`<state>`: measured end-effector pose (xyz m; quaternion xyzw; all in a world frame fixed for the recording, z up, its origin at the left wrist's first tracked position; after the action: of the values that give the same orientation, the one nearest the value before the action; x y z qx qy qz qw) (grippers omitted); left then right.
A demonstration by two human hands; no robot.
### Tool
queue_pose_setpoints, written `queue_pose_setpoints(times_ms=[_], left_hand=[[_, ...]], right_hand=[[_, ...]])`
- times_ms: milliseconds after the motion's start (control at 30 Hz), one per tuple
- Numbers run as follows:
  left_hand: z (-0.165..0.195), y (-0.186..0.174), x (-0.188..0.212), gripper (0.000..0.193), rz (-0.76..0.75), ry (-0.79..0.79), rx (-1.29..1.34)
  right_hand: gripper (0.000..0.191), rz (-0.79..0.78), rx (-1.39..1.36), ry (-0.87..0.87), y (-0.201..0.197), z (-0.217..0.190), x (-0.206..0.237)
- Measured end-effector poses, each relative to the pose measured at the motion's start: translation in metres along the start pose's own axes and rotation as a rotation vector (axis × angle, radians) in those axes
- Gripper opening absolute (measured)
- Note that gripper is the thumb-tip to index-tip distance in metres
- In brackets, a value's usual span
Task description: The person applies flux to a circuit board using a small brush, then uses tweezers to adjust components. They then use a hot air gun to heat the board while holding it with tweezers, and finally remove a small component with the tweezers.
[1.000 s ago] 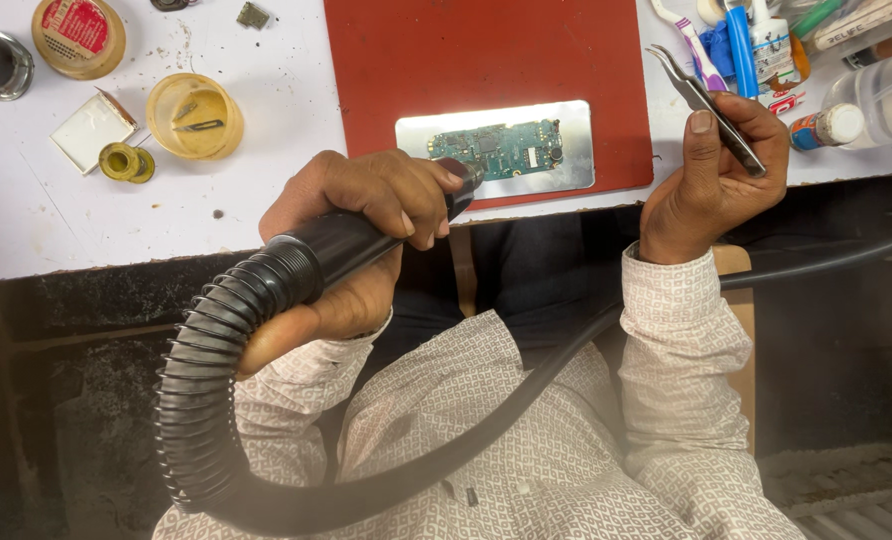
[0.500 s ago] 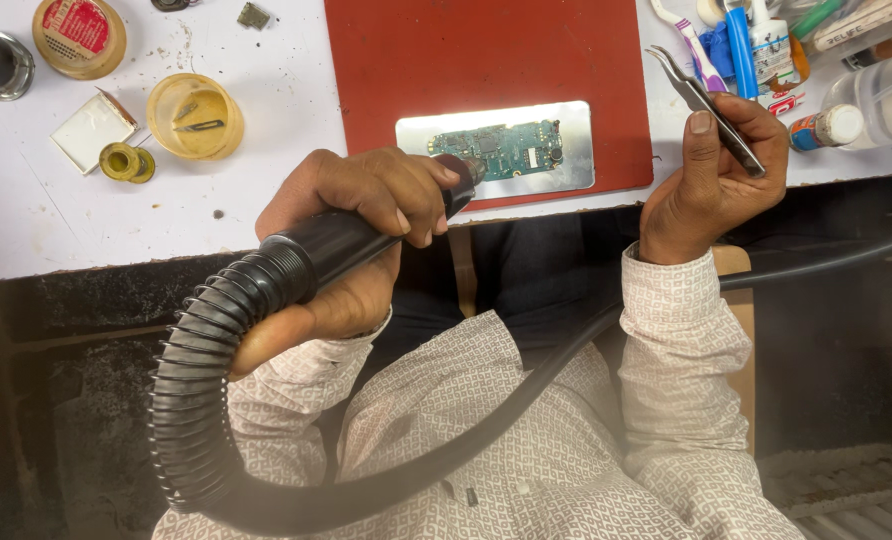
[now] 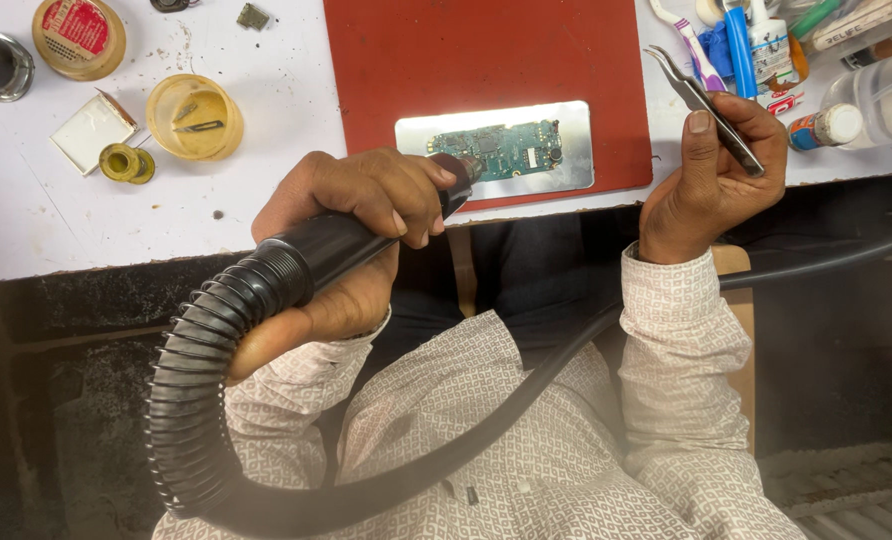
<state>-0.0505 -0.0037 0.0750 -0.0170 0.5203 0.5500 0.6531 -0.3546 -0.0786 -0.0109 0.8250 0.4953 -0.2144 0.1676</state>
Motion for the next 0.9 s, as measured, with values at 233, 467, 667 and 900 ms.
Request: queue_pose_setpoints(times_ms=[233, 467, 667, 900], left_hand=[[-0.0002, 0.0014, 0.0003, 0.1, 0.013, 0.012, 0.005], [0.0006, 0.0002, 0.001, 0.099, 0.015, -0.002, -0.038], [0.0005, -0.0003, 0.0002, 0.101, 0.02, 0.009, -0.034], [0.0012, 0.0036, 0.0006, 0.101, 0.022, 0.007, -0.02]], right_hand=[[0.024, -0.005, 0.002, -0.011, -0.0004, 0.001, -0.0012], [0.026, -0.001, 0.004, -0.007, -0.0004, 0.0011, -0.001], [0.026, 0.002, 0.003, -0.004, -0.0001, 0.0003, -0.0003], [0.025, 0.001, -0.002, -0.002, -0.0001, 0.0, -0.0003]])
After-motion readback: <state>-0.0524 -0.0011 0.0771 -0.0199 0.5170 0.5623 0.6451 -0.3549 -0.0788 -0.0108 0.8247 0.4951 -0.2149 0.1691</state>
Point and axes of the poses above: each hand's wrist, its own x-axis away from the middle knuckle, its own y-axis out of the palm, z = x × y, the point moved 2 cm from there along -x, towards the middle knuckle, and after that the axes turned 15 degrees about x, right-handed, at the moved point
